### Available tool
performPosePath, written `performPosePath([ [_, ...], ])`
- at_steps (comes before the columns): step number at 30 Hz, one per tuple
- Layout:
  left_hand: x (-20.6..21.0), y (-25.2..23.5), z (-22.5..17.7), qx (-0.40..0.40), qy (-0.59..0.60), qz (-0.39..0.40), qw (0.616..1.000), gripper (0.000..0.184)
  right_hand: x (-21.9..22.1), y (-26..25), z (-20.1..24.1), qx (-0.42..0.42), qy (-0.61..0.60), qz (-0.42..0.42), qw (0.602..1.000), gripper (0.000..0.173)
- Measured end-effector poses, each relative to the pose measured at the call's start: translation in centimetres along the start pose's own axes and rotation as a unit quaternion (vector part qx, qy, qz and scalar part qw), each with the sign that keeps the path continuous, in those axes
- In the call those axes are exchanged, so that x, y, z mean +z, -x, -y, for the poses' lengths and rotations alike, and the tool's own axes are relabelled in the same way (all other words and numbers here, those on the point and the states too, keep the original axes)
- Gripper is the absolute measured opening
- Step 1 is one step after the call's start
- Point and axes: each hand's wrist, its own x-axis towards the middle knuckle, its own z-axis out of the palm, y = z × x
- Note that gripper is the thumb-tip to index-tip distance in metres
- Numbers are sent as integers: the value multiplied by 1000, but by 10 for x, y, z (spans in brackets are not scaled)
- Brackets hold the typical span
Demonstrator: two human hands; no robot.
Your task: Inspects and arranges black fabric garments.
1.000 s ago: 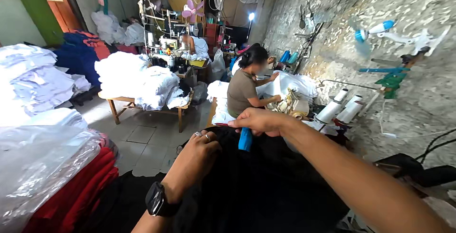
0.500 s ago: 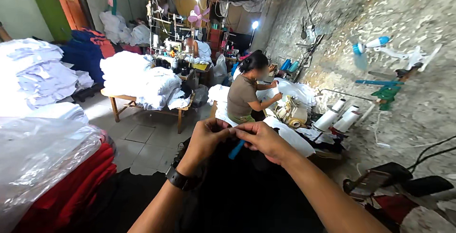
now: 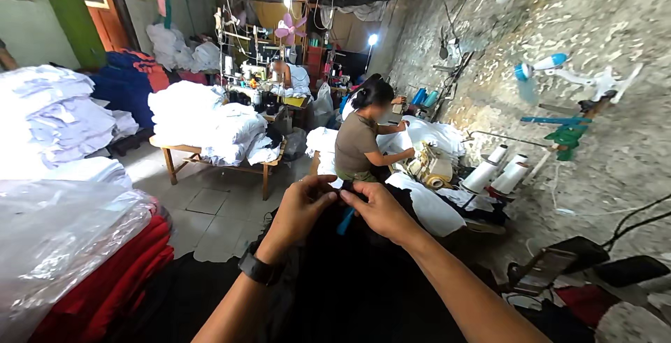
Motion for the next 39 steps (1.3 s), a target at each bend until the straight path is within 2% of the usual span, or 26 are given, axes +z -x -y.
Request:
performPosePath([
  [2, 2, 1, 4, 0, -52, 14, 999, 26, -1, 0, -1, 5, 3, 10, 1000, 23],
  [6, 3, 0, 5, 6, -85, 10, 996, 16, -3, -1, -4, -5, 50, 1, 999, 24],
  [8, 8, 1, 6, 61, -143, -29, 987, 14, -2, -3, -4, 8, 37, -20, 999, 23],
  [11, 20, 3, 14, 150, -219, -114, 957, 11, -5, -6, 1, 71, -70, -28, 995, 17],
  [14, 24, 4, 22, 186, -233, -132, 945, 11, -15, -14, 2, 149, -152, 46, 976, 14],
  [18, 22, 2, 27, 238, -249, -85, 935, 12, -31, -28, -6, 167, -126, 157, 965, 13],
  [23, 18, 1, 27, 214, -274, -21, 938, 12, -38, -30, -5, 126, -35, 217, 967, 13],
  [26, 17, -2, 26, 192, -264, 19, 945, 11, -33, -28, -5, 107, 10, 198, 974, 14],
  [28, 19, -2, 25, 163, -247, 15, 955, 11, -26, -21, -2, 71, 70, 133, 986, 19],
  [30, 22, 0, 28, 141, -208, -27, 968, 12, -15, -10, 4, 11, 144, 30, 989, 20],
  [32, 27, 2, 30, 135, -167, -78, 974, 11, -1, 0, 7, -67, 200, -60, 976, 17],
  [33, 29, 3, 30, 132, -154, -96, 974, 11, 2, 3, 9, -85, 220, -80, 969, 17],
  [34, 31, 3, 29, 130, -148, -107, 975, 11, 3, 4, 11, -75, 227, -72, 968, 18],
  [36, 30, 3, 27, 119, -138, -113, 977, 11, -2, 3, 17, -6, 198, -1, 980, 22],
  [39, 23, 4, 26, 90, -72, -90, 989, 9, -15, -3, 14, 60, 48, 83, 994, 20],
])
